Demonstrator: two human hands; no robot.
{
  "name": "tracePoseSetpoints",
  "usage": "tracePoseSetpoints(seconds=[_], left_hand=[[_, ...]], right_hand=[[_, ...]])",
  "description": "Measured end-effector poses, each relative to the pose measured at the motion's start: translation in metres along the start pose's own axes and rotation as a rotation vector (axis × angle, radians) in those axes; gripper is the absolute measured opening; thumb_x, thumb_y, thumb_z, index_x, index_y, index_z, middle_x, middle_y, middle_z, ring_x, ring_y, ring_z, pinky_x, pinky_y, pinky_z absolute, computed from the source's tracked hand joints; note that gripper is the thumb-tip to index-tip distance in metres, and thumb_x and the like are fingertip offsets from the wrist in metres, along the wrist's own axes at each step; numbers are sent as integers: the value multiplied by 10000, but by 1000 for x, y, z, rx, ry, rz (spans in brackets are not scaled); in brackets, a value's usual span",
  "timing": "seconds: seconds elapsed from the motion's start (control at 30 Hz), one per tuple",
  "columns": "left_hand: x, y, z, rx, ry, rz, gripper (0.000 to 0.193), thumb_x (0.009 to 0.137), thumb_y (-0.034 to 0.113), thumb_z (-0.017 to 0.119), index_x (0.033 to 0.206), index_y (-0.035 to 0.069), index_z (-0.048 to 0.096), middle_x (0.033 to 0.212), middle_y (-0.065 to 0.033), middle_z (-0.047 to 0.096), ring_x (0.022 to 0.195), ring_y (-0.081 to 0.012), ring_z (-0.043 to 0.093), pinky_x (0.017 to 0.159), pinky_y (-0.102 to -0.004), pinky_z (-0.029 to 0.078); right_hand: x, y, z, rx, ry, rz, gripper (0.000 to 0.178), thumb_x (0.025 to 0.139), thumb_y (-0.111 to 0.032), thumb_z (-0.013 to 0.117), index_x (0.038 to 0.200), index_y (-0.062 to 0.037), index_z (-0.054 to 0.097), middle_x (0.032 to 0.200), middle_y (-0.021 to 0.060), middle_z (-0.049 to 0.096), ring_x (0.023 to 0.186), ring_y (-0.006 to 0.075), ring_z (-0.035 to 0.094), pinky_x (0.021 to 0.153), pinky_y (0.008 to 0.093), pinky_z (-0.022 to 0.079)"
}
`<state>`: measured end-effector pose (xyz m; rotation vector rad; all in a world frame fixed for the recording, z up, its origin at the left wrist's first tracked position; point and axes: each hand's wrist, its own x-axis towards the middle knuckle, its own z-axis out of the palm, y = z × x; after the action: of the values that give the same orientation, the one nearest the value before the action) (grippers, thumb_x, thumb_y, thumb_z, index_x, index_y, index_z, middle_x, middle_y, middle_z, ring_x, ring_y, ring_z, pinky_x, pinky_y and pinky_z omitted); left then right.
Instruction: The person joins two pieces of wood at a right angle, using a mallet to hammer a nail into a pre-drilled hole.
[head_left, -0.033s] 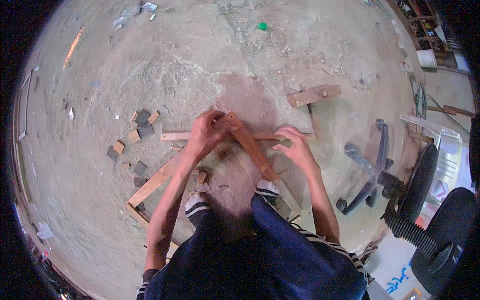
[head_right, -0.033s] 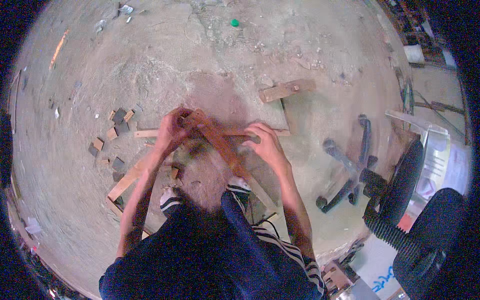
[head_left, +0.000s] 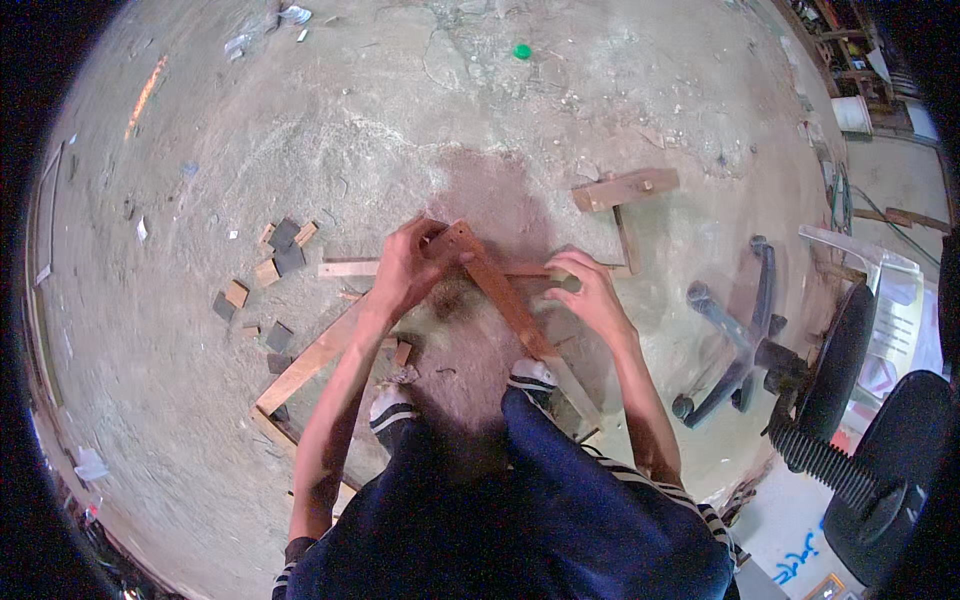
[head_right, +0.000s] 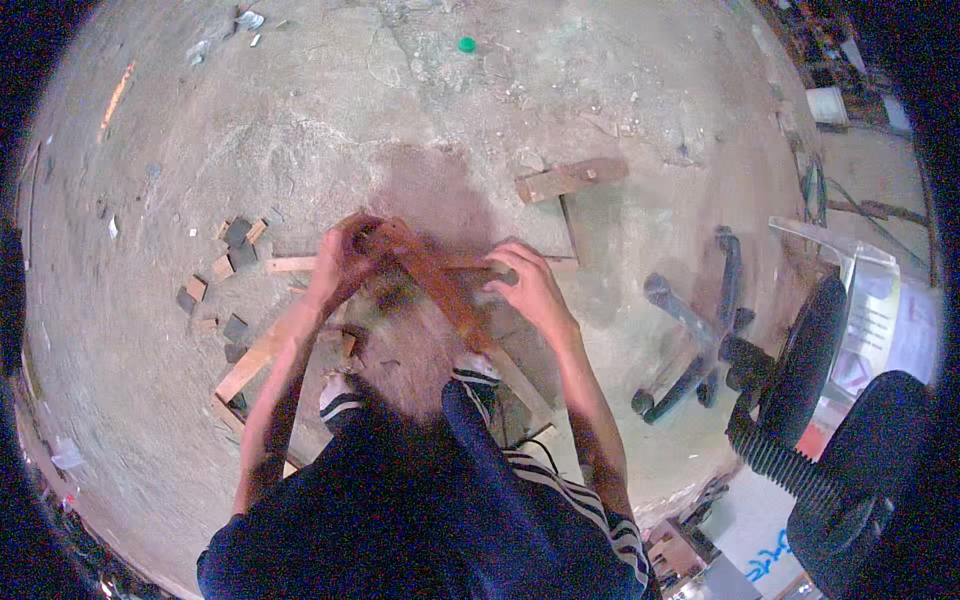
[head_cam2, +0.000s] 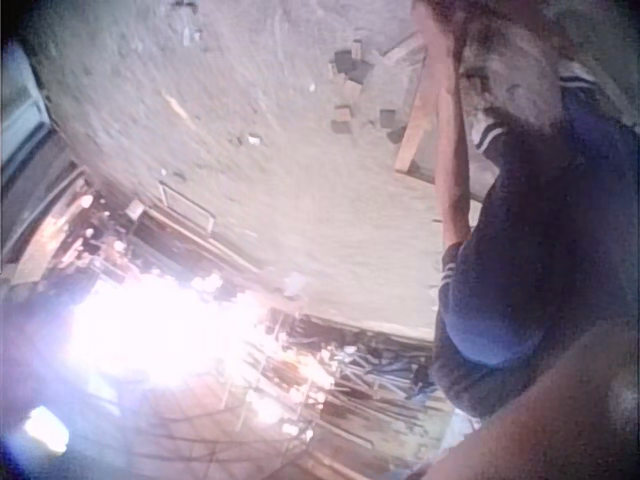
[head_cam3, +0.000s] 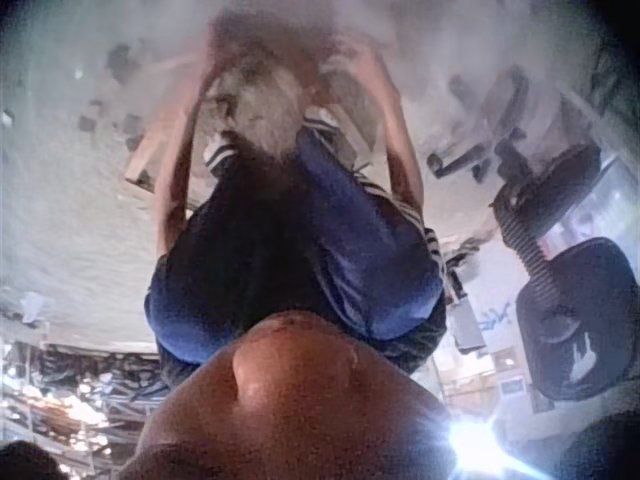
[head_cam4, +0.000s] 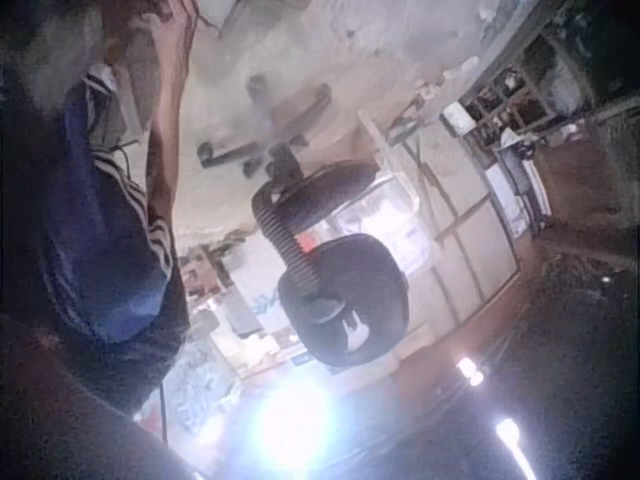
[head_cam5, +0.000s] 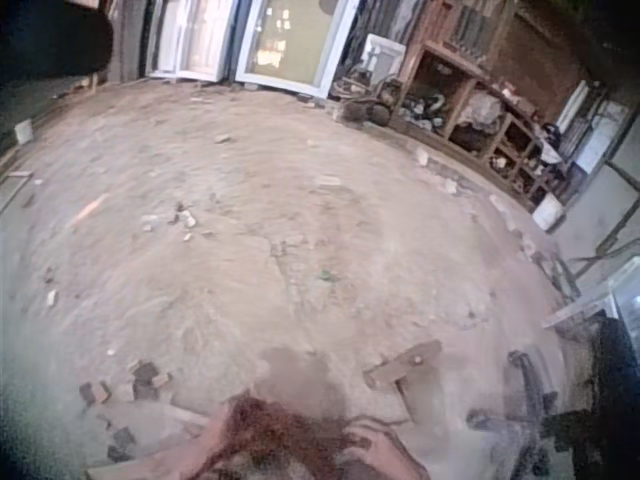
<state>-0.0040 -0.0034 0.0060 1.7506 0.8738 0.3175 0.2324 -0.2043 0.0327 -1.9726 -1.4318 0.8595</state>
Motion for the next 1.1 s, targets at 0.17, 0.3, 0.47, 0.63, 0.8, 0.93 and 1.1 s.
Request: tracePoseSetpoints(seconds=[0.17, 0.3, 0.47, 0.63, 0.8, 0.93, 1.1], left_hand=[[0, 18, -6, -35, -6, -43, 482, 764, 273, 859, 1073, -60, 698, 965, -202, 705, 891, -319, 698, 783, -406, 537], [0, -2, 1, -75, 93, 108, 478, 766, 281, 855, 1068, -57, 703, 947, -198, 692, 852, -346, 686, 786, -421, 537], [-1, -21, 7, 191, 149, 206, 492, 769, 270, 844, 1142, -14, 696, 1009, -173, 656, 956, -359, 645, 833, -421, 532], [-4, -31, 15, 161, 348, 328, 469, 783, 228, 825, 1183, 29, 680, 1060, -165, 652, 990, -361, 633, 829, -430, 528], [0, -30, 13, 53, 270, 361, 399, 787, 168, 805, 1154, 57, 695, 1037, -147, 660, 947, -363, 642, 819, -431, 532], [6, -36, 9, 111, 232, 398, 249, 802, 120, 770, 1042, 64, 732, 994, -111, 667, 904, -324, 651, 790, -412, 541], [8, -41, 10, 179, 243, 476, 169, 813, 106, 745, 979, 75, 752, 941, -82, 655, 863, -277, 646, 751, -384, 549]], right_hand=[[-5, 22, 15, -156, 133, -41, 287, 847, -18, 695, 1133, 5, 679, 1089, 133, 643, 1044, 328, 622, 922, 413, 505], [8, 35, 16, -329, 483, -95, 303, 827, 12, 727, 1129, -6, 697, 1077, 126, 651, 1020, 309, 622, 866, 381, 520], [15, 16, 12, -282, 513, 77, 273, 871, -30, 703, 1142, 1, 684, 1117, 132, 624, 1032, 317, 609, 890, 406, 507], [-12, 18, 8, -442, 750, 71, 316, 894, -95, 701, 1181, 15, 628, 1185, 175, 586, 1112, 348, 567, 962, 458, 454], [-13, 45, -12, -599, 913, 178, 410, 907, -194, 703, 1211, 47, 568, 1193, 213, 573, 1156, 410, 531, 992, 514, 412], [11, 59, -25, -372, 680, 354, 416, 926, -221, 682, 1200, 67, 560, 1167, 229, 583, 1138, 404, 545, 977, 504, 427], [23, 89, -33, -588, 573, 345, 295, 893, -98, 628, 1125, 74, 566, 1021, 242, 607, 991, 421, 592, 841, 493, 473]])
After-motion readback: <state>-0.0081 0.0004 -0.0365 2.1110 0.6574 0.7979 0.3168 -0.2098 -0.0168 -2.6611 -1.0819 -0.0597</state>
